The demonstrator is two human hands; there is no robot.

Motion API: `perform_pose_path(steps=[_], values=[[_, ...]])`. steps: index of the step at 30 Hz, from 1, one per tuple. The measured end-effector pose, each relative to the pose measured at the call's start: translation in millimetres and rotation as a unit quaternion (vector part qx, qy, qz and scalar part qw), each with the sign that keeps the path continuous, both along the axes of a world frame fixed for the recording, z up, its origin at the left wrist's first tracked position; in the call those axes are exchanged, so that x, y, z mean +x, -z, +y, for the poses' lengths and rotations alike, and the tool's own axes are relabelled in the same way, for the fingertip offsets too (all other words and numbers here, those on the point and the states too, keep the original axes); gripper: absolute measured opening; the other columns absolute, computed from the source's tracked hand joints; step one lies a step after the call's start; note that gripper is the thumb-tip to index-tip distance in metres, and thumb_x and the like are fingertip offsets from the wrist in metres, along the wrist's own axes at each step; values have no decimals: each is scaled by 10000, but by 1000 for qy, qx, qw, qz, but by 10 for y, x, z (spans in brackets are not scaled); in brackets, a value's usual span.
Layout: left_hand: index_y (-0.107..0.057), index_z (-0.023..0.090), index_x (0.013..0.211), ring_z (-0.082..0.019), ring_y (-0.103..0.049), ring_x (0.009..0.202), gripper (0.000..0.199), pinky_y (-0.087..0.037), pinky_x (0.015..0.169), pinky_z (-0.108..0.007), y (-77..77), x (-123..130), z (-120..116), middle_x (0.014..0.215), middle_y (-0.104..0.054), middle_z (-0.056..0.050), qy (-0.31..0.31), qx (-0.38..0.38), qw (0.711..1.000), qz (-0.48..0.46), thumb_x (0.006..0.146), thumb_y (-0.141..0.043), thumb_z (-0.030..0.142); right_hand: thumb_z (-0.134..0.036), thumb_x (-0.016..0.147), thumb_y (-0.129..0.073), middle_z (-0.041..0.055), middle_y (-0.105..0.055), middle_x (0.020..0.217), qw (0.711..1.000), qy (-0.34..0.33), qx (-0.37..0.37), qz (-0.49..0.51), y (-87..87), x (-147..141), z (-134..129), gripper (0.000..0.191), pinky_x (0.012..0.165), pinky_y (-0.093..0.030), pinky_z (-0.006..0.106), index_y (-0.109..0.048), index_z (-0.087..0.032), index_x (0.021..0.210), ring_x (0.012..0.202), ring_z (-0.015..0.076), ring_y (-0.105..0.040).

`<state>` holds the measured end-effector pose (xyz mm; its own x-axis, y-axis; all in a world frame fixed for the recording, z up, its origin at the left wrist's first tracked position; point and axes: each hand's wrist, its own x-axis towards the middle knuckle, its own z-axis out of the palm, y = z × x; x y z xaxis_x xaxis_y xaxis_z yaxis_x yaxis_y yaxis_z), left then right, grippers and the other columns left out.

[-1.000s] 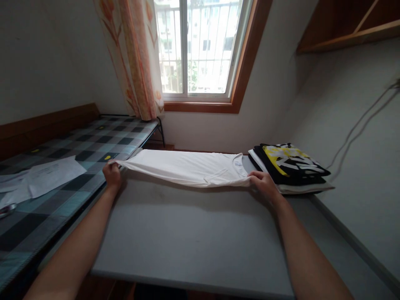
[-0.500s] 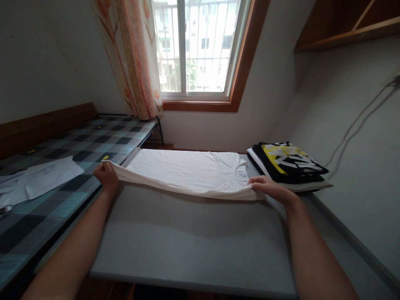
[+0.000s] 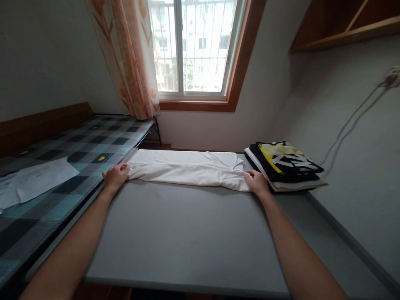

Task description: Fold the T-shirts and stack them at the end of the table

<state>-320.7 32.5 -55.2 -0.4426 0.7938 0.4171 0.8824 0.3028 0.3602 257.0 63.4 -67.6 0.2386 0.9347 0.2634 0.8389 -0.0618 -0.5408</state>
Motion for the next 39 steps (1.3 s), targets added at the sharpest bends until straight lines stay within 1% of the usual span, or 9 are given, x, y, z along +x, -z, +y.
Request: perform_pose_path(steps=[4, 8, 15, 19, 23, 29, 31, 34, 39], values=[[-704, 204, 908, -290, -650, 900, 250, -438, 908, -439, 9, -32, 15, 878, -724, -96, 16, 61, 997, -44, 761, -561, 347, -347, 791, -495, 171, -733, 973, 1000, -11, 0, -10, -5, -9, 4, 350, 741, -469, 322, -737, -140, 938, 882, 281, -667], [-687, 179, 911, -201, -642, 771, 265, -499, 740, -301, -36, -41, 3, 914, -713, -75, 52, 146, 979, -135, 753, -509, 296, -341, 763, -519, 152, -736, 913, 1000, -4, 8, 5, -19, -22, -6, 312, 695, -462, 307, -734, -156, 894, 829, 266, -668], [-644, 164, 783, -226, -612, 787, 135, -487, 791, -346, -149, -71, -83, 778, -656, -53, -51, 214, 968, -122, 698, -560, 229, -333, 720, -548, 99, -719, 747, 1000, 0, 14, 15, -6, -8, -10, 238, 611, -430, 282, -714, -176, 784, 704, 231, -645], [-663, 182, 802, -242, -608, 761, 158, -485, 718, -351, -157, -64, -110, 787, -665, -63, -84, 142, 977, -134, 685, -590, 259, -342, 741, -541, 107, -718, 784, 1000, -9, 16, 19, 0, -11, -14, 265, 647, -446, 291, -717, -163, 826, 737, 233, -650], [-679, 208, 815, -280, -639, 790, 165, -495, 725, -379, -130, -31, -104, 835, -697, -87, -50, 77, 990, -110, 696, -594, 284, -374, 745, -570, 110, -701, 770, 999, 1, 18, 29, -48, 2, -39, 321, 649, -453, 304, -718, -143, 911, 727, 236, -641], [-684, 196, 818, -255, -667, 840, 197, -520, 812, -349, -81, -54, -29, 847, -714, -78, 17, 112, 984, -138, 708, -561, 304, -387, 729, -591, 8, -589, 587, 999, -24, -9, 35, -170, 51, -78, 456, 583, -420, 284, -672, -136, 1101, 566, 186, -557], [-687, 182, 832, -240, -669, 876, 219, -517, 853, -340, -79, -80, -9, 886, -720, -78, 38, 156, 973, -167, 699, -542, 278, -348, 737, -549, -1, -569, 572, 999, -29, 9, 41, -192, 65, -74, 454, 587, -419, 287, -663, -135, 1122, 553, 182, -540], [-687, 171, 819, -240, -668, 901, 226, -508, 886, -348, -87, -131, -1, 882, -720, -79, 27, 205, 959, -196, 664, -536, 235, -327, 751, -507, 14, -584, 589, 998, -14, 31, 49, -190, 96, -55, 419, 608, -429, 300, -672, -141, 1089, 570, 193, -547], [-679, 200, 747, -275, -659, 785, 169, -525, 768, -376, -82, -178, -24, 736, -691, -68, -5, 66, 988, -139, 593, -610, 213, -250, 731, -568, 65, -664, 690, 999, -23, -32, -28, -115, 166, -31, 254, 635, -435, 296, -706, -177, 931, 657, 214, -602]])
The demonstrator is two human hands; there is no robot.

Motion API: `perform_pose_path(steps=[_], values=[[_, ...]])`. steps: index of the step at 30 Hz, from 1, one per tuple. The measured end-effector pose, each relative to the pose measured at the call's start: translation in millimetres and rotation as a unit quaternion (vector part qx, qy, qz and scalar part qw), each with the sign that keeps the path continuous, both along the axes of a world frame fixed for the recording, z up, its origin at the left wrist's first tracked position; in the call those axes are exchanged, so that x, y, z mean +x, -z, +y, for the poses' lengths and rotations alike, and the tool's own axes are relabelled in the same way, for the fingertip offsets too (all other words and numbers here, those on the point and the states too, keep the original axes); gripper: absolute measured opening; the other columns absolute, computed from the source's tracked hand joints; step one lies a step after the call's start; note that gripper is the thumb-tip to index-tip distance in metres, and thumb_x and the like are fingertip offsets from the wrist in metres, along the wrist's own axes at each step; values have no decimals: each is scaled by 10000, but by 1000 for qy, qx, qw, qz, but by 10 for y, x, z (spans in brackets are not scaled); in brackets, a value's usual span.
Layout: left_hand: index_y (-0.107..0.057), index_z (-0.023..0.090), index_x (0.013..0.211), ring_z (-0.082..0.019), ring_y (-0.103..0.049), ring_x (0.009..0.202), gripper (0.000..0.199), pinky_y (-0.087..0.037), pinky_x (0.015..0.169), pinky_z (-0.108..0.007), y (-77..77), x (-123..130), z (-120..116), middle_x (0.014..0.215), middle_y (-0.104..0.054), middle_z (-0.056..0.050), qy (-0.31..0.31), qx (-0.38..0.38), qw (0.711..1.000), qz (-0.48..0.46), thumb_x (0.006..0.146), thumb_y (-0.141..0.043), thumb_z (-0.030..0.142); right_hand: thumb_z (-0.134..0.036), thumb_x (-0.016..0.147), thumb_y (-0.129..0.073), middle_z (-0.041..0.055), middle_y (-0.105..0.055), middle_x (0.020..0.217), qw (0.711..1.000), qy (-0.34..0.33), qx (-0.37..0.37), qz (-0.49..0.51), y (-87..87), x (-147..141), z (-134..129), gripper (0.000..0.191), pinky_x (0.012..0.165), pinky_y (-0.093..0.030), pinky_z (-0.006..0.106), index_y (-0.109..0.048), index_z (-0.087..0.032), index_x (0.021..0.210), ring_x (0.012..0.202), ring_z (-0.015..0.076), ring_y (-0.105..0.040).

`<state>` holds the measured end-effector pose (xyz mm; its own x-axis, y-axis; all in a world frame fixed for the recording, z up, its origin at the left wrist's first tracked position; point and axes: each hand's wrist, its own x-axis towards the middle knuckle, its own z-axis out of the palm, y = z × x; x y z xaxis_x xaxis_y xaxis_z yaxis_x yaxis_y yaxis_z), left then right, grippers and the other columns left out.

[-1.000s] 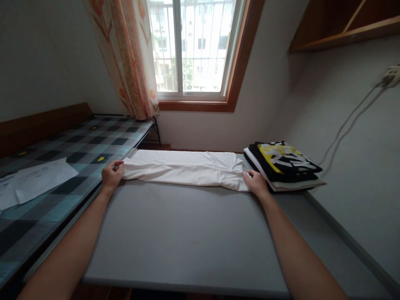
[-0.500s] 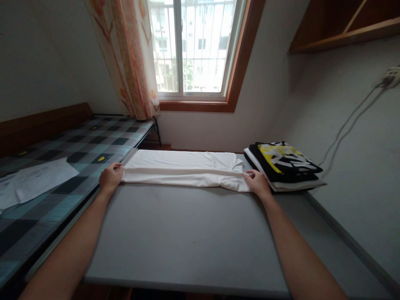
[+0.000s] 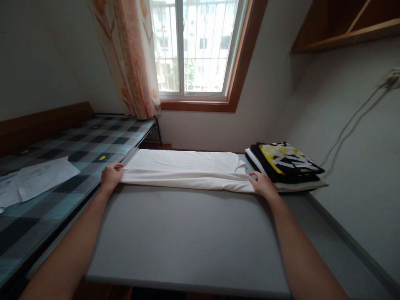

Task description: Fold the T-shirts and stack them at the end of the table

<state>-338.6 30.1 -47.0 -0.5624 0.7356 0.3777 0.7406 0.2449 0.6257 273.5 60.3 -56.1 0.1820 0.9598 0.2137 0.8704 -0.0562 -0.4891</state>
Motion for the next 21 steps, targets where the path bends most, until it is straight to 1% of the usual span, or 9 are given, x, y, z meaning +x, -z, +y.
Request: perform_pose_path(steps=[3, 6, 7, 9, 10, 12, 14, 16, 21], values=[[-693, 218, 800, -305, -653, 795, 223, -516, 731, -394, -5, 21, -29, 771, -697, -83, -19, -78, 995, 56, 589, -628, 187, -240, 742, -598, 99, -703, 794, 998, 2, -38, -52, 14, 19, -10, 192, 657, -444, 304, -713, -190, 887, 731, 237, -634], [-709, 217, 860, -331, -645, 794, 249, -507, 694, -419, -39, 85, -73, 853, -696, -118, -33, -143, 984, 103, 619, -644, 215, -273, 770, -602, 135, -712, 913, 991, 20, -88, -102, -41, -18, -57, 246, 665, -447, 327, -719, -191, 970, 793, 270, -649], [-714, 209, 873, -341, -643, 816, 244, -503, 697, -431, -54, 119, -88, 911, -690, -139, -39, -143, 980, 132, 641, -644, 238, -282, 780, -595, 144, -707, 953, 988, 28, -92, -118, -71, -51, -80, 276, 664, -447, 336, -716, -194, 1013, 803, 278, -650], [-719, 190, 900, -363, -627, 923, 236, -491, 751, -452, -83, 208, -109, 1058, -663, -172, -38, -98, 972, 210, 703, -612, 265, -282, 810, -562, 159, -684, 1039, 986, 32, -59, -151, -134, -147, -129, 320, 686, -447, 350, -703, -201, 1086, 839, 283, -645], [-718, 184, 920, -362, -612, 990, 240, -480, 794, -454, -94, 260, -114, 1121, -646, -173, -21, -66, 966, 247, 737, -581, 258, -275, 829, -539, 161, -668, 1080, 986, 20, -27, -166, -161, -207, -152, 330, 713, -447, 354, -698, -201, 1109, 874, 282, -638], [-712, 186, 975, -329, -587, 1080, 272, -450, 878, -434, -106, 368, -112, 1169, -646, -144, 48, -33, 953, 296, 795, -511, 220, -260, 871, -487, 151, -642, 1145, 982, -27, 30, -186, -197, -337, -193, 339, 786, -438, 358, -690, -199, 1135, 969, 279, -610], [-697, 195, 1038, -279, -597, 1084, 314, -434, 913, -389, -106, 462, -102, 1149, -672, -108, 126, -54, 943, 303, 850, -446, 212, -260, 907, -440, 127, -637, 1177, 977, -74, 41, -196, -203, -451, -222, 348, 837, -421, 364, -685, -201, 1146, 1043, 280, -576], [-689, 194, 1057, -252, -617, 1047, 341, -440, 895, -347, -103, 527, -94, 1111, -694, -93, 158, -90, 940, 291, 902, -394, 268, -279, 935, -401, 109, -642, 1190, 975, -92, 17, -202, -189, -523, -240, 361, 851, -409, 377, -680, -203, 1153, 1070, 285, -558], [-719, 197, 935, -244, -652, 944, 425, -464, 775, -307, -124, 558, -110, 1044, -705, -95, 118, -137, 947, 266, 932, -345, 398, -304, 939, -392, 112, -649, 1162, 974, -80, -24, -210, -161, -501, -245, 362, 850, -404, 392, -681, -208, 1135, 1060, 289, -562]])
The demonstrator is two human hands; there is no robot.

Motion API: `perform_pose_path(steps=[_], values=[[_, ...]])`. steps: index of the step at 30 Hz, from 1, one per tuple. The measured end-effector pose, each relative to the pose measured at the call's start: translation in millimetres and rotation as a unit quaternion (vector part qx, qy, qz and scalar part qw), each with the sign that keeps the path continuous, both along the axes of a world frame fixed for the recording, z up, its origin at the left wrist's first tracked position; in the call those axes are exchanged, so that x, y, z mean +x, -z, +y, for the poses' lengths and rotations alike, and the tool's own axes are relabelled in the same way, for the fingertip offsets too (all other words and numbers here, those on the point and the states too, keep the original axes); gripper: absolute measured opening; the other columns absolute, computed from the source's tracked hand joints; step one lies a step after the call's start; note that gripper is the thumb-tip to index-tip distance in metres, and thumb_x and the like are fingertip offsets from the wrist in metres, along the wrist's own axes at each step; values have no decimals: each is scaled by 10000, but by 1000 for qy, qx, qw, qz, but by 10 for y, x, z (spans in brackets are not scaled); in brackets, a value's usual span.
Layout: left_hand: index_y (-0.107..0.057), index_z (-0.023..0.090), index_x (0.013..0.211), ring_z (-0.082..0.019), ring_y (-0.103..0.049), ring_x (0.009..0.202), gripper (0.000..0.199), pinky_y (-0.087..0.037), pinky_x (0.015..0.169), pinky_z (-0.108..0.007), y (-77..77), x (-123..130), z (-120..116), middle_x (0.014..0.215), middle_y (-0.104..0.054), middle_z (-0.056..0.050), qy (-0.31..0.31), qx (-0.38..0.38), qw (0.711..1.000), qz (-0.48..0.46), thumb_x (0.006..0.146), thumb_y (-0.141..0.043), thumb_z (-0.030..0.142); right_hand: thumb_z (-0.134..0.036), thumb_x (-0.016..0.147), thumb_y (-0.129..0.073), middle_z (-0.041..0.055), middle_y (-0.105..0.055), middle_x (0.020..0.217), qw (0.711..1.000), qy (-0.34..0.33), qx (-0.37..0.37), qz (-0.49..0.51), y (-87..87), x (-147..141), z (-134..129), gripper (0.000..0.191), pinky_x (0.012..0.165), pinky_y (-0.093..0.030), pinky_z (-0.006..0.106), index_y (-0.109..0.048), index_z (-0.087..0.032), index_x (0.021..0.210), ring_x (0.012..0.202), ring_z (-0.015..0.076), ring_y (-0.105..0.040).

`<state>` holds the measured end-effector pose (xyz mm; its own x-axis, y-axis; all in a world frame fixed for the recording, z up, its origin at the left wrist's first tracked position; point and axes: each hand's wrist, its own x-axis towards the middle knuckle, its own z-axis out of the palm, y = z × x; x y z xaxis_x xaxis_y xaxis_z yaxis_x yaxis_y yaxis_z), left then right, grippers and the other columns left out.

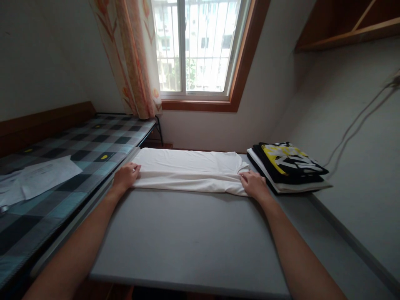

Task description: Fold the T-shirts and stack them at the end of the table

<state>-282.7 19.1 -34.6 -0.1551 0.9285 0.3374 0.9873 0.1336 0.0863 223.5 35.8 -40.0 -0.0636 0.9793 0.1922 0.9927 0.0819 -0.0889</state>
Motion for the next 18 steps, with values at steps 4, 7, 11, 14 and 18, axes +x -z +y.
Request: perform_pose_path(steps=[4, 7, 11, 14, 18], values=[[-725, 211, 950, -267, -658, 941, 369, -444, 824, -362, -4, -32, -15, 1001, -719, -92, -8, -33, 999, 26, 894, -409, 392, -268, 896, -431, 130, -649, 1146, 1000, 18, -4, 8, 2, 96, 28, 349, 851, -418, 383, -692, -197, 1117, 1063, 294, -571], [-727, 235, 975, -254, -653, 979, 343, -424, 882, -371, 29, -67, -3, 1043, -714, -74, 32, -57, 997, 36, 873, -423, 357, -223, 861, -460, 147, -645, 1146, 999, 34, -13, 28, 31, 177, 73, 368, 856, -434, 350, -688, -174, 1146, 1030, 277, -603], [-732, 246, 1020, -222, -643, 1007, 364, -459, 820, -294, 73, -122, 33, 1147, -685, -50, 74, -79, 994, 4, 831, -425, 293, -158, 856, -426, 170, -653, 1146, 997, 38, -21, 65, 88, 287, 145, 390, 872, -438, 288, -694, -120, 1137, 1014, 242, -629], [-742, 244, 1009, -223, -638, 1019, 350, -463, 832, -269, 65, -158, 50, 1149, -689, -44, 66, -94, 993, -19, 776, -484, 293, -169, 866, -399, 181, -666, 1126, 996, 32, -16, 84, 98, 334, 169, 388, 875, -437, 283, -711, -103, 1089, 1012, 242, -634], [-745, 226, 969, -226, -656, 954, 339, -473, 792, -259, 14, -198, 48, 1097, -707, -50, 58, -128, 989, -55, 708, -575, 359, -245, 806, -487, 152, -698, 1014, 992, 20, -25, 119, 38, 362, 143, 318, 783, -455, 284, -723, -113, 973, 911, 243, -643]])
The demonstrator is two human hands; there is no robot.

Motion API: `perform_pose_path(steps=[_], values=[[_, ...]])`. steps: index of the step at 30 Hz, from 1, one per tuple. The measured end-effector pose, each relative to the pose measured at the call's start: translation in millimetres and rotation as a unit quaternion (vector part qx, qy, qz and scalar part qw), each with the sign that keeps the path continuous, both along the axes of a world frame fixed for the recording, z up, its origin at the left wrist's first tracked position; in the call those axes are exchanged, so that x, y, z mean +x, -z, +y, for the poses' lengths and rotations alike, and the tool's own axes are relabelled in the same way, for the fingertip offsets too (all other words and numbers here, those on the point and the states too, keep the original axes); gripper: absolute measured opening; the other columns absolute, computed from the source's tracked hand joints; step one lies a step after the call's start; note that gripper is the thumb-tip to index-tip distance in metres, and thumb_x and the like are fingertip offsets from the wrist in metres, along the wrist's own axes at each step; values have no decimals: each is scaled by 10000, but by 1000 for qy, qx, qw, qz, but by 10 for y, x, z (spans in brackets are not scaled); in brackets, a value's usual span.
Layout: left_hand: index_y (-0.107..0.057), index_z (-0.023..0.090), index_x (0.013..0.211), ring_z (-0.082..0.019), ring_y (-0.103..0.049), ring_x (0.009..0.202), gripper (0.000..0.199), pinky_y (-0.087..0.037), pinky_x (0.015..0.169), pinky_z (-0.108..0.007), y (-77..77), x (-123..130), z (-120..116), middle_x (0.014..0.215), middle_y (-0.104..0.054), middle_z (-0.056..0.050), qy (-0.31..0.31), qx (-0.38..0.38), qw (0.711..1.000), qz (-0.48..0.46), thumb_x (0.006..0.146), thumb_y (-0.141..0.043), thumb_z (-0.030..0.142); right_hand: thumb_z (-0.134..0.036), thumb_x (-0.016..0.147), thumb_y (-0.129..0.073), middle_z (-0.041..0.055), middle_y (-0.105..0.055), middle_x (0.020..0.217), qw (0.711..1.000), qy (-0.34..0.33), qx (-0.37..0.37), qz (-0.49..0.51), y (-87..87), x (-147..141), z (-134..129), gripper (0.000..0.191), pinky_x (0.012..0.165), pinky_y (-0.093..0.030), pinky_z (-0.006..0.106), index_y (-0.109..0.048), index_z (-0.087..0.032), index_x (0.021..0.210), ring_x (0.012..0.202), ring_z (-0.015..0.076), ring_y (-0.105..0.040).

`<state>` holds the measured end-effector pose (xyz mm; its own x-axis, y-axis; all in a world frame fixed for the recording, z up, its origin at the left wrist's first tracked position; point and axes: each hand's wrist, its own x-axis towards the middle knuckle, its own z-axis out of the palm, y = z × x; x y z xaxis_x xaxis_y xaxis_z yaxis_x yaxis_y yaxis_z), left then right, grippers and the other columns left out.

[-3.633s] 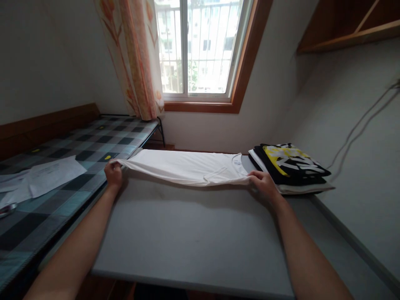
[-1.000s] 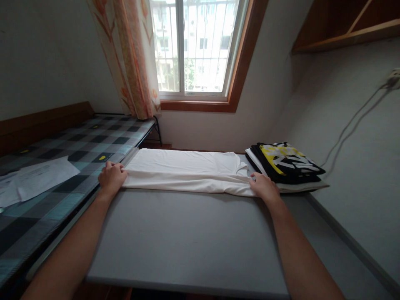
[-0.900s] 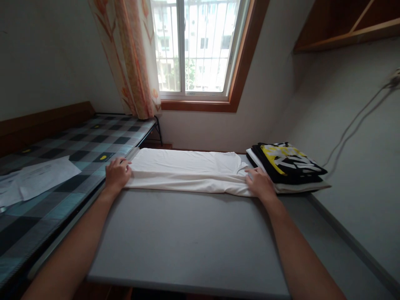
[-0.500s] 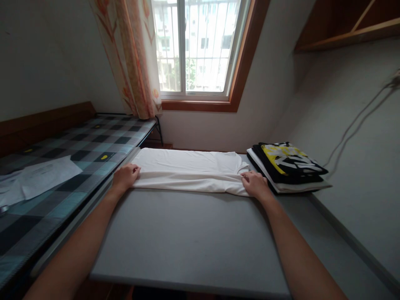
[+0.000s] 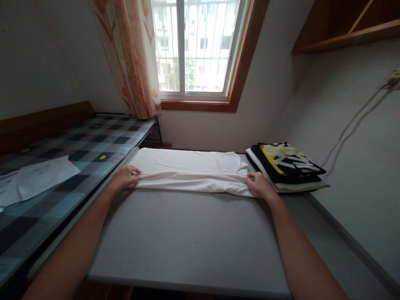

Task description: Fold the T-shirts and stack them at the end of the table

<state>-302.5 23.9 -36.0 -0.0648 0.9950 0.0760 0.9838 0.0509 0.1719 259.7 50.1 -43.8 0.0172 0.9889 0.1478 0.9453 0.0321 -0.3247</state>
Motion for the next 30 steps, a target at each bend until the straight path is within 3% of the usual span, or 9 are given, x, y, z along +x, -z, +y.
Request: perform_pose_path(steps=[8, 11, 15, 18, 21, 25, 30], values=[[-731, 229, 882, -246, -657, 944, 271, -464, 737, -272, -56, 60, -44, 996, -731, -52, -19, 18, 1000, 2, 715, -566, 362, -359, 623, -614, 32, -653, 697, 977, -108, -90, 158, -194, 131, -96, 230, 600, -419, 253, -672, -161, 724, 679, 181, -574], [-728, 240, 897, -274, -650, 978, 281, -454, 810, -324, -76, 100, -50, 989, -735, -64, -48, 48, 997, 22, 764, -532, 390, -404, 615, -622, 38, -671, 717, 963, -89, -101, 234, -210, 159, -103, 298, 604, -430, 255, -692, -150, 754, 674, 175, -574], [-701, 241, 1021, -294, -640, 1015, 339, -422, 899, -392, -80, 128, -33, 1045, -729, -76, -93, 99, 991, 8, 831, -483, 416, -425, 695, -555, 70, -710, 767, 948, 6, -88, 307, -130, 143, -53, 339, 627, -457, 270, -708, -133, 775, 702, 195, -612], [-692, 244, 1043, -301, -613, 1075, 337, -397, 938, -410, -43, 140, 8, 1072, -724, -81, -105, 119, 987, 5, 850, -468, 405, -355, 727, -543, 80, -720, 742, 972, 66, -61, 217, -43, 72, 1, 270, 626, -455, 275, -713, -145, 712, 725, 220, -637], [-701, 246, 1027, -313, -594, 1098, 330, -386, 939, -424, -1, 143, 73, 1056, -724, -96, -105, 99, 989, 27, 851, -462, 390, -325, 766, -535, 102, -739, 817, 991, 97, -37, 89, -1, -29, 11, 266, 656, -450, 276, -745, -165, 793, 795, 239, -663], [-707, 238, 1017, -328, -596, 1071, 344, -386, 908, -448, 5, 143, 164, 1027, -723, -118, -77, 81, 992, 60, 854, -437, 375, -346, 837, -462, 151, -736, 960, 992, 122, -32, -15, -28, -142, -48, 353, 686, -454, 309, -753, -201, 975, 877, 274, -677], [-699, 233, 965, -318, -609, 1042, 308, -376, 899, -436, -49, 136, 234, 980, -736, -96, -62, 60, 994, 62, 794, -472, 353, -313, 860, -452, 155, -707, 1035, 991, 117, 0, -69, -63, -225, -129, 336, 695, -454, 315, -747, -206, 983, 888, 259, -667]])
